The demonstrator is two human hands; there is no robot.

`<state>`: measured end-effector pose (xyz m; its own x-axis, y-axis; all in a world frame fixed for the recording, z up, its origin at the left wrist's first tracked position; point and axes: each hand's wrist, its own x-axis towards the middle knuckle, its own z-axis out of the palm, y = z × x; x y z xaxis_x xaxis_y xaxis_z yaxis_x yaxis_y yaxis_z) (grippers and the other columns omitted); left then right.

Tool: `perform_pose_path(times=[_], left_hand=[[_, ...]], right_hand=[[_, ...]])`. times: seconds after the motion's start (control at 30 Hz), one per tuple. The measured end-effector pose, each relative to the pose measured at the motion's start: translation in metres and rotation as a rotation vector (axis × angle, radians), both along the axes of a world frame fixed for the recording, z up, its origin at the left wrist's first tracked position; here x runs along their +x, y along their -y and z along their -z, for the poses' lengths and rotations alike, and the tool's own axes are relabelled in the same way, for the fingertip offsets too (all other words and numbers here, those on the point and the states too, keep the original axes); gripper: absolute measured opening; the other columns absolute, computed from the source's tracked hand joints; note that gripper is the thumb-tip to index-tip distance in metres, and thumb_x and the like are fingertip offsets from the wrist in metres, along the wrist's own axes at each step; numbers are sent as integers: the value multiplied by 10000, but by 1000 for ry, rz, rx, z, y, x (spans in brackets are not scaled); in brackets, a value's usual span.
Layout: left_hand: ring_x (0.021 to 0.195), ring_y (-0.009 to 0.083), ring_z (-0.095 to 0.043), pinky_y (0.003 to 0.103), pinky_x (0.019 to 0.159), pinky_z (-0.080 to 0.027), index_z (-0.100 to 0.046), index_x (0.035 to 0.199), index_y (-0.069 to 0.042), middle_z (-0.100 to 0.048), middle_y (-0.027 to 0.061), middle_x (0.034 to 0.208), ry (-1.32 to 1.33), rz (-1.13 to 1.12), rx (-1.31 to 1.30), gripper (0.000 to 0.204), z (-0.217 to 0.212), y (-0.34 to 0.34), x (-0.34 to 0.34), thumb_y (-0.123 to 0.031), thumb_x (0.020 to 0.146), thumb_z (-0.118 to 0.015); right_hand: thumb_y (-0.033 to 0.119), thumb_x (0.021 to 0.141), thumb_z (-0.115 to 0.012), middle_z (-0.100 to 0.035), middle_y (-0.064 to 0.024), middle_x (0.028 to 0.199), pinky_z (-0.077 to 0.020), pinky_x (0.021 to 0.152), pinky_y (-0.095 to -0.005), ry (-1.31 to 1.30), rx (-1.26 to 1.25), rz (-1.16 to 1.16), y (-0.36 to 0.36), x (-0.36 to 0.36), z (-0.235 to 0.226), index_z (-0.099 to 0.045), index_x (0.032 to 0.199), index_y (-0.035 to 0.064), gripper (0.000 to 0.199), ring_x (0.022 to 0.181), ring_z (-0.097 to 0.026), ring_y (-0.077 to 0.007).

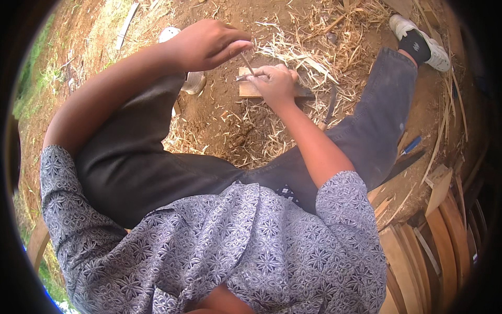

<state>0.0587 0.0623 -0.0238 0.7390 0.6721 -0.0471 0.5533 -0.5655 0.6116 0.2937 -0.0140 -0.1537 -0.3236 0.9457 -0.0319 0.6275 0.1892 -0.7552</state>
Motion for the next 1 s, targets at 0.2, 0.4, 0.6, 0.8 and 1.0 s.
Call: perform_pose_path(times=[0.2, 0.4, 0.6, 0.8, 1.0], left_hand=[[831, 440, -670, 521, 737, -532, -677, 1152, -34, -698, 233, 924, -27, 15, -31, 361, -6, 10, -3, -332, 1101, -479], [809, 440, -672, 531, 714, -533, -675, 1135, -51, -700, 206, 902, -173, -28, -5, 339, -3, 4, -2, -330, 1098, -488], [776, 434, -668, 538, 696, -525, -673, 1058, -74, -689, 202, 872, -102, 6, 48, 341, -17, -1, 6, -359, 1098, -491], [821, 433, -675, 530, 738, -543, -689, 1125, -63, -705, 204, 917, -148, -27, 12, 363, -6, 8, 1, -366, 1098, -490], [833, 434, -677, 527, 739, -534, -696, 1137, -41, -708, 206, 917, -166, -14, 81, 372, -4, -4, 5, -354, 1094, -501]], right_hand=[[348, 779, -904, -669, 22, 717, -442, 661, -330, -372, 99, 45, -17, -25, -49, -835, 884, 176, 213, 685, -585, -152], [435, 777, -898, -637, 10, 653, -416, 678, -339, -175, -21, 25, -11, -16, -33, -837, 864, 183, 274, 688, -553, -150], [452, 797, -871, -686, 1, 735, -424, 821, -398, -10, -67, 3, -3, -1, -8, -831, 857, 206, 257, 782, -605, -162], [393, 774, -898, -720, 42, 744, -364, 917, -422, -310, -72, 47, -25, -26, -71, -826, 837, 202, 213, 814, -597, -144], [445, 752, -900, -698, 39, 766, -353, 921, -429, 124, 0, -8, 11, 0, 28, -813, 840, 196, 278, 855, -594, -156]])
